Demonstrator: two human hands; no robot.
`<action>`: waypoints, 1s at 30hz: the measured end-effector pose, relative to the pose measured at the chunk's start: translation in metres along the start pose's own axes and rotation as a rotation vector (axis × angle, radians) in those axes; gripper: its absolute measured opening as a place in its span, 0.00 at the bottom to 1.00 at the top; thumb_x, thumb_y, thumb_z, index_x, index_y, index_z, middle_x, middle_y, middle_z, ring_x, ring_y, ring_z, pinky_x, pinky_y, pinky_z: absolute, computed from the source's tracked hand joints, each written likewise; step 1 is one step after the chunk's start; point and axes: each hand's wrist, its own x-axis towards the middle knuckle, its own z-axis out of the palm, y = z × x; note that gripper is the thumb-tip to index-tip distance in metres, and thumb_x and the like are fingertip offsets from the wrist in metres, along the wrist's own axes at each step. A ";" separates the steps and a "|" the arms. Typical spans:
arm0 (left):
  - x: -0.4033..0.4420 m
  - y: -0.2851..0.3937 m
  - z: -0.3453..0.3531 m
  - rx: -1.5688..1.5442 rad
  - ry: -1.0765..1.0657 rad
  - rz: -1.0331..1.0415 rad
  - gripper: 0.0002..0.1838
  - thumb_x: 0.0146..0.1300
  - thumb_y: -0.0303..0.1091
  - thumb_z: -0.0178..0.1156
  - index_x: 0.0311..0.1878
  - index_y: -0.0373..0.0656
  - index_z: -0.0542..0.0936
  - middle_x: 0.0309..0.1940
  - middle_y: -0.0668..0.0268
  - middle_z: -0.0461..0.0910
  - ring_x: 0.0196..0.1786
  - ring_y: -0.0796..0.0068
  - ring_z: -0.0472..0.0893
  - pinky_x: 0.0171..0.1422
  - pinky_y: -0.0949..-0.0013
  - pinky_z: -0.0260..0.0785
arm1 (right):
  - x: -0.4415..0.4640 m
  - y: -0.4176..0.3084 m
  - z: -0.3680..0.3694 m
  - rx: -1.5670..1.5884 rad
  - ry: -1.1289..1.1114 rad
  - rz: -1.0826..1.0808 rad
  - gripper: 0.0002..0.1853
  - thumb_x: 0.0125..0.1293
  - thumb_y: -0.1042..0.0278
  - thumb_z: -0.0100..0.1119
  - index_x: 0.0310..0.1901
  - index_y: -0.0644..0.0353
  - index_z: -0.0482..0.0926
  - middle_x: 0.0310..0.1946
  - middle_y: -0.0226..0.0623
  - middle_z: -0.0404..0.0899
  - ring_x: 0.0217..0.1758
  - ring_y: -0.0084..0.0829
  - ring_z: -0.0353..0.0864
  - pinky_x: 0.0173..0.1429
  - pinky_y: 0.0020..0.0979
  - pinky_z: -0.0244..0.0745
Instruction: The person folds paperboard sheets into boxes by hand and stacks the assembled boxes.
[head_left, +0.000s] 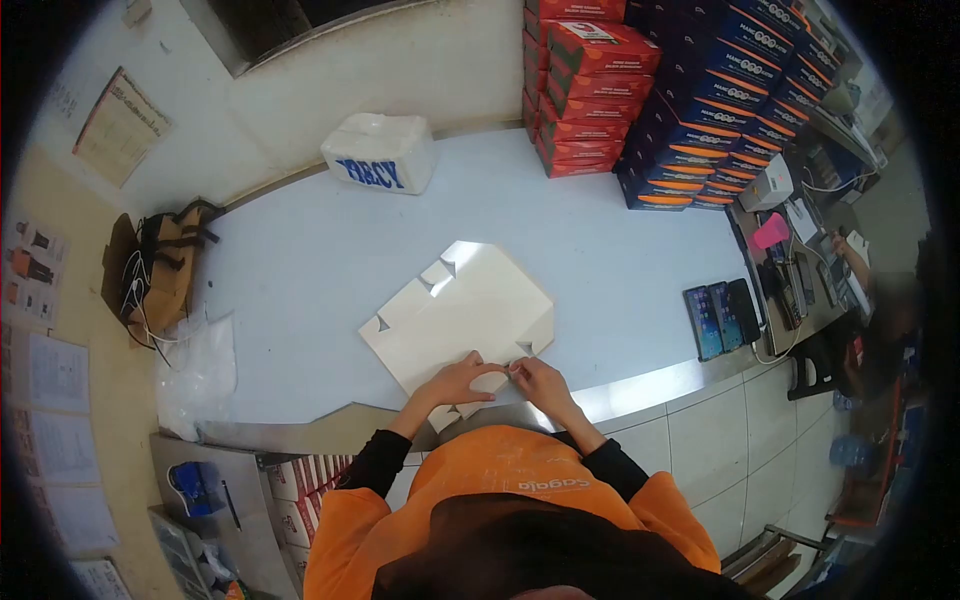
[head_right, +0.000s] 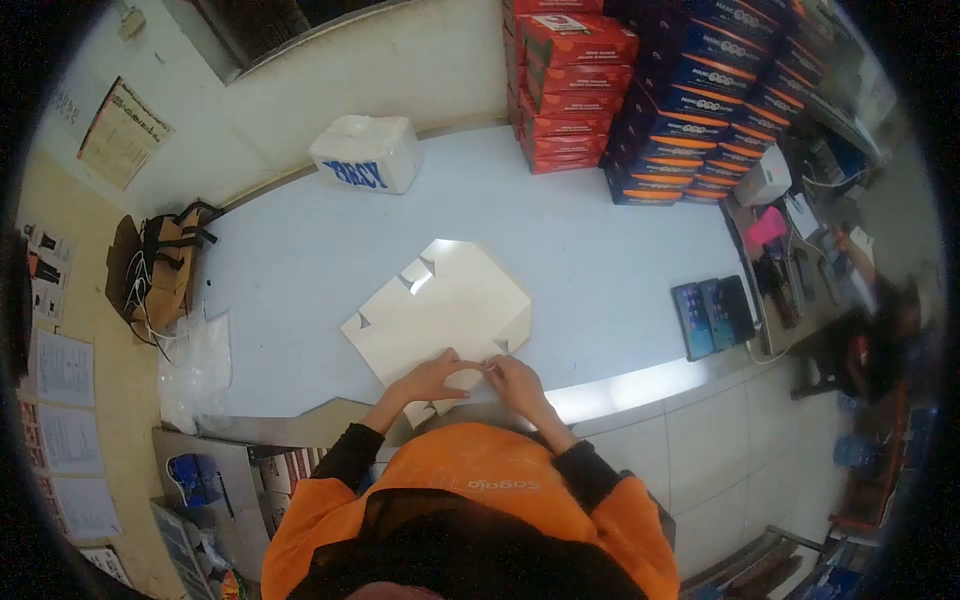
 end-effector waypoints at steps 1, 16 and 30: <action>0.001 -0.003 0.000 0.000 -0.003 0.004 0.31 0.54 0.50 0.65 0.63 0.63 0.71 0.43 0.58 0.68 0.44 0.58 0.74 0.51 0.60 0.68 | -0.001 0.000 -0.002 -0.001 0.003 0.003 0.08 0.63 0.68 0.57 0.42 0.60 0.78 0.35 0.40 0.80 0.38 0.41 0.81 0.42 0.35 0.75; -0.046 0.020 -0.058 -0.313 0.448 -0.018 0.09 0.65 0.30 0.55 0.37 0.32 0.73 0.24 0.51 0.75 0.24 0.63 0.70 0.35 0.67 0.69 | -0.011 -0.061 -0.009 0.273 0.128 -0.230 0.24 0.64 0.77 0.52 0.62 0.55 0.66 0.59 0.47 0.67 0.47 0.40 0.79 0.49 0.33 0.74; -0.063 0.094 -0.093 0.085 1.057 -0.091 0.05 0.67 0.26 0.51 0.37 0.36 0.74 0.20 0.52 0.74 0.19 0.59 0.73 0.24 0.65 0.62 | 0.016 -0.086 0.004 -0.015 -0.029 -0.836 0.17 0.63 0.71 0.56 0.54 0.55 0.73 0.56 0.36 0.73 0.53 0.39 0.75 0.54 0.40 0.73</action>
